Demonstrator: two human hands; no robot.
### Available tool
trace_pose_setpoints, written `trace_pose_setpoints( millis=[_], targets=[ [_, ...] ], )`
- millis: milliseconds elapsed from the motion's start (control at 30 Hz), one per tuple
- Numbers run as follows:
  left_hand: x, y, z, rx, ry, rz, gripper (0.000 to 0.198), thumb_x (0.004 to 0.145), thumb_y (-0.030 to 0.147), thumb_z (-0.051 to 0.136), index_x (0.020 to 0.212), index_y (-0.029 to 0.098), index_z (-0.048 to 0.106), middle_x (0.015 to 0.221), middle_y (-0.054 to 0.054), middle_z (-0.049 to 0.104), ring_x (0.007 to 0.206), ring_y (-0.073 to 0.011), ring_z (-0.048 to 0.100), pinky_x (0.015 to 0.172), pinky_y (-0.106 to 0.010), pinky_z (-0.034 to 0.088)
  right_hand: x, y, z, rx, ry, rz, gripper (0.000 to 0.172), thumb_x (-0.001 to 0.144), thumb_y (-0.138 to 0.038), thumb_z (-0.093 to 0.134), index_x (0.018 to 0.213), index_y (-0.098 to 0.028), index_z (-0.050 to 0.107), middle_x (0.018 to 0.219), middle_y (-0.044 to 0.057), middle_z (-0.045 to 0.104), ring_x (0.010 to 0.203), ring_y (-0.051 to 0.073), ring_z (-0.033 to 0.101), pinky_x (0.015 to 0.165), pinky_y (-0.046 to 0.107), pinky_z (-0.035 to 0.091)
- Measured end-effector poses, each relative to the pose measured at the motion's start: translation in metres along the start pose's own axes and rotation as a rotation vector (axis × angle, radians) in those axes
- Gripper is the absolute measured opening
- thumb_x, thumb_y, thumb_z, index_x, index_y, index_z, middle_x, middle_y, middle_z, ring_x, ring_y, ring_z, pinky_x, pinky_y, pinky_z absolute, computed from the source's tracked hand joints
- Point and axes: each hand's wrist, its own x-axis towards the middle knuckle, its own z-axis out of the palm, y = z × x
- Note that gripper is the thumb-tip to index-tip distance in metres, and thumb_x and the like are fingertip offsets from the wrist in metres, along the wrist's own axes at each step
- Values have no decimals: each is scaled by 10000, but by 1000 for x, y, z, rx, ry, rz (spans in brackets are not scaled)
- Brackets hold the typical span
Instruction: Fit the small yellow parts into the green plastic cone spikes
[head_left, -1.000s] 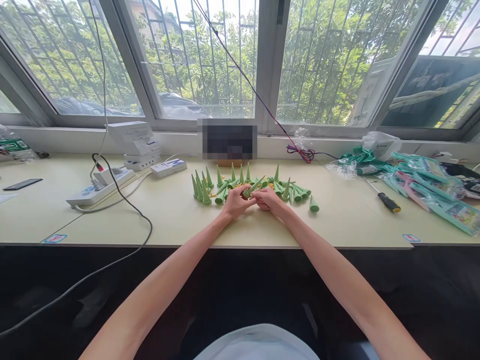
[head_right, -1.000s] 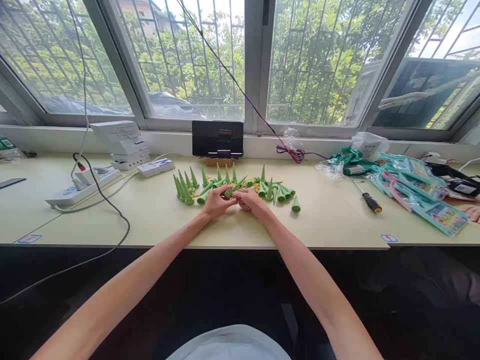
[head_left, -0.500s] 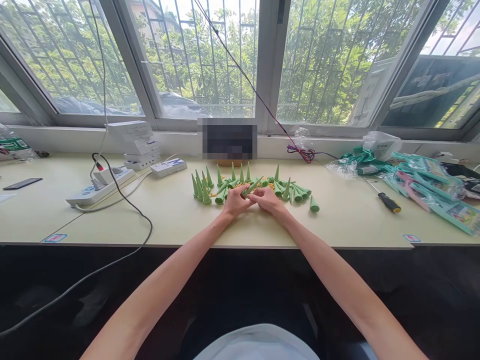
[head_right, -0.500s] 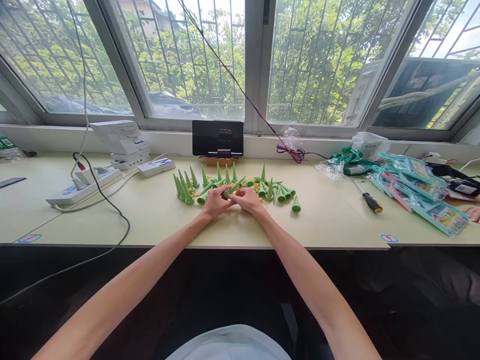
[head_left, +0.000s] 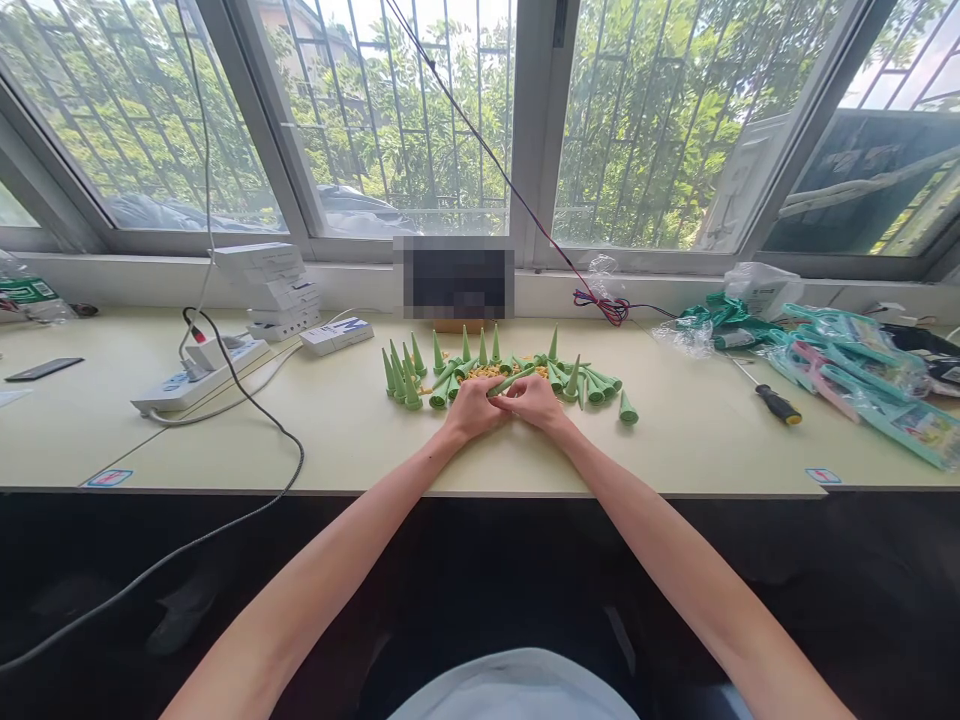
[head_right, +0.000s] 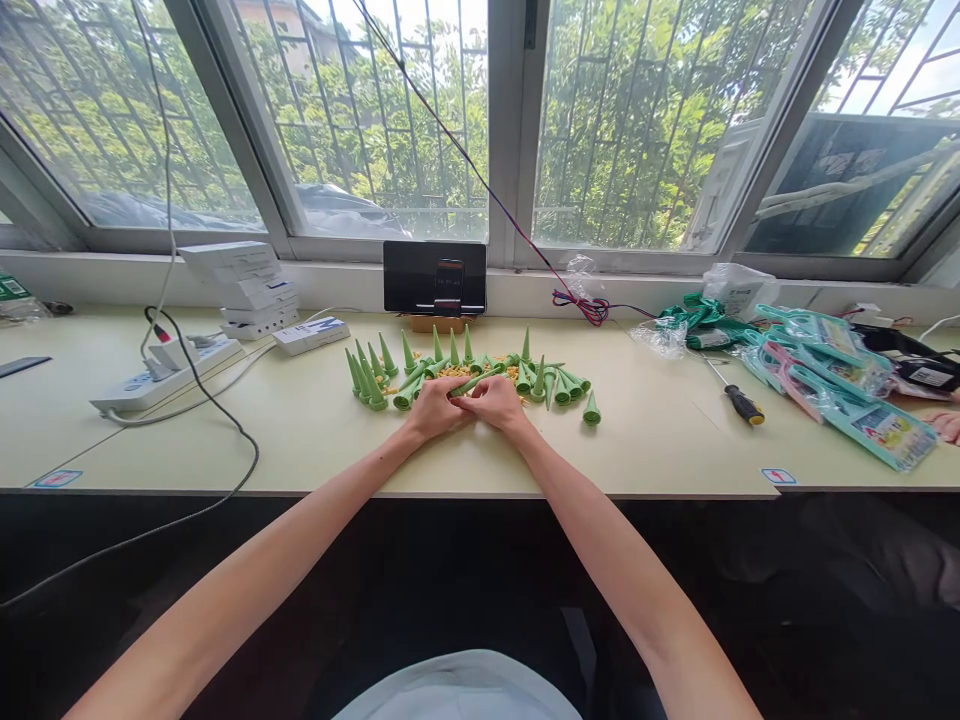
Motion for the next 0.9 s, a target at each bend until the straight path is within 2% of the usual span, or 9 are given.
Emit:
trace_pose_setpoints(
  millis=[333,500,633,900],
  targets=[
    [-1,2,0,25,-13,10,494,643,224,673,1131,163,717,1150,-109,718,1052,-280,675,923,-386,539,0,3,2,-31,28,-42,335,641,-431,766,515,-161,611,557,10,603,571,125,528,565,247,371],
    [-1,4,-1,31,-21,24,448,649,262,676,1085,176,729,1062,-88,737,973,-264,685,892,-378,542,0,1,1,-16,16,-33,311,626,-386,763,499,-164,587,534,-2,580,564,122,521,555,240,362],
    [-1,5,-2,48,-30,25,473,653,281,672,1109,164,715,1085,-103,726,979,-262,680,888,-373,536,0,0,1,9,-4,-27,304,615,-360,753,486,-162,562,511,-14,546,550,112,496,544,235,347],
    [-1,6,-2,69,-20,36,429,638,232,656,1060,176,714,1012,-92,720,943,-261,673,866,-379,536,-1,-1,0,62,-16,-26,260,596,-310,726,487,-163,542,519,-26,523,556,106,472,541,235,335]
  ],
)
